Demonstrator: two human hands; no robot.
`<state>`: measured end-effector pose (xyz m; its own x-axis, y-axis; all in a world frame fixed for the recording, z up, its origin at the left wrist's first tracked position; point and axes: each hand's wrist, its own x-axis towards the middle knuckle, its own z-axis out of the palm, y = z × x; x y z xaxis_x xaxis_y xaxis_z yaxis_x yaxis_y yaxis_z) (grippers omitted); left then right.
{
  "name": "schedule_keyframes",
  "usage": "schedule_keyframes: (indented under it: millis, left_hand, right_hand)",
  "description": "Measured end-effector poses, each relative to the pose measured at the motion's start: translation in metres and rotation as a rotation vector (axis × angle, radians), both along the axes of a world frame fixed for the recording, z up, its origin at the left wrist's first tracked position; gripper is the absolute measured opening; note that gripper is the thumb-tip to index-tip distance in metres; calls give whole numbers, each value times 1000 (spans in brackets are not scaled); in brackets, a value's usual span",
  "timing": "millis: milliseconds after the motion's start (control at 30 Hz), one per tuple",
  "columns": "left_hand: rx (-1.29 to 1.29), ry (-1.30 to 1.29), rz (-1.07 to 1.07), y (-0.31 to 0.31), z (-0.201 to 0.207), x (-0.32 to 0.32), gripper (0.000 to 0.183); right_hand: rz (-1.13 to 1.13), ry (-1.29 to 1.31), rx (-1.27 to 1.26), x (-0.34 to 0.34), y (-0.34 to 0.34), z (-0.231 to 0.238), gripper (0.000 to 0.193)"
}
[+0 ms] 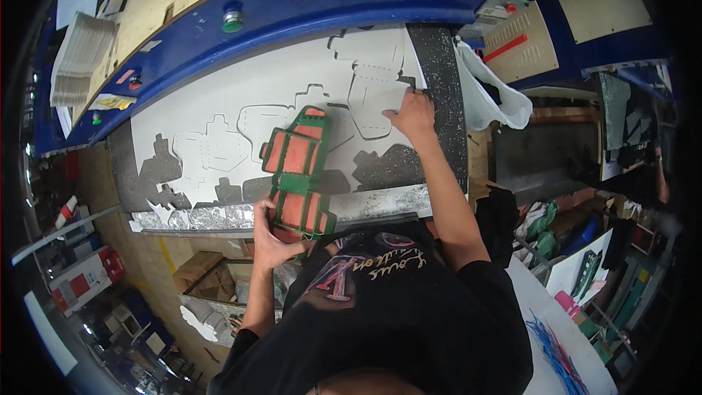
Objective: Using an industrial die-cutting press to cut components from white sheet material.
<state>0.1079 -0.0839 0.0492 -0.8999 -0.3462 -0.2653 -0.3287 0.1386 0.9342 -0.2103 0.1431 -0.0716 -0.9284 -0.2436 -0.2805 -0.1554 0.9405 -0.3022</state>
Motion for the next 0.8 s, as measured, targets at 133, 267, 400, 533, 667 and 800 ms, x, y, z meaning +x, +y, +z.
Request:
schedule_keyframes:
  millis: [133, 267, 400, 533, 667, 800]
  left_hand:
    - [-99, 1, 80, 1, -16, 24, 88]
    - [-144, 29, 134, -1, -31, 37, 85]
    - [-103, 19, 163, 2, -23, 43, 85]
    - [-49, 20, 155, 4, -21, 39, 84]
    - [-110, 31, 74, -3, -26, 36, 83]
    - [-161, 49, 5, 1, -35, 21, 81]
  right_hand:
    - [-5, 62, 23, -14, 7, -13, 84]
    - [0, -256, -103, -36, 37, -34, 71]
    - [-376, -580, -844, -8, 55, 20, 54]
    - [-541, -709, -1155, 38, 106, 53, 36]
    - [-268, -693, -984, 94, 166, 59, 34]
    - [-369, -564, -1096, 139, 198, 106, 43]
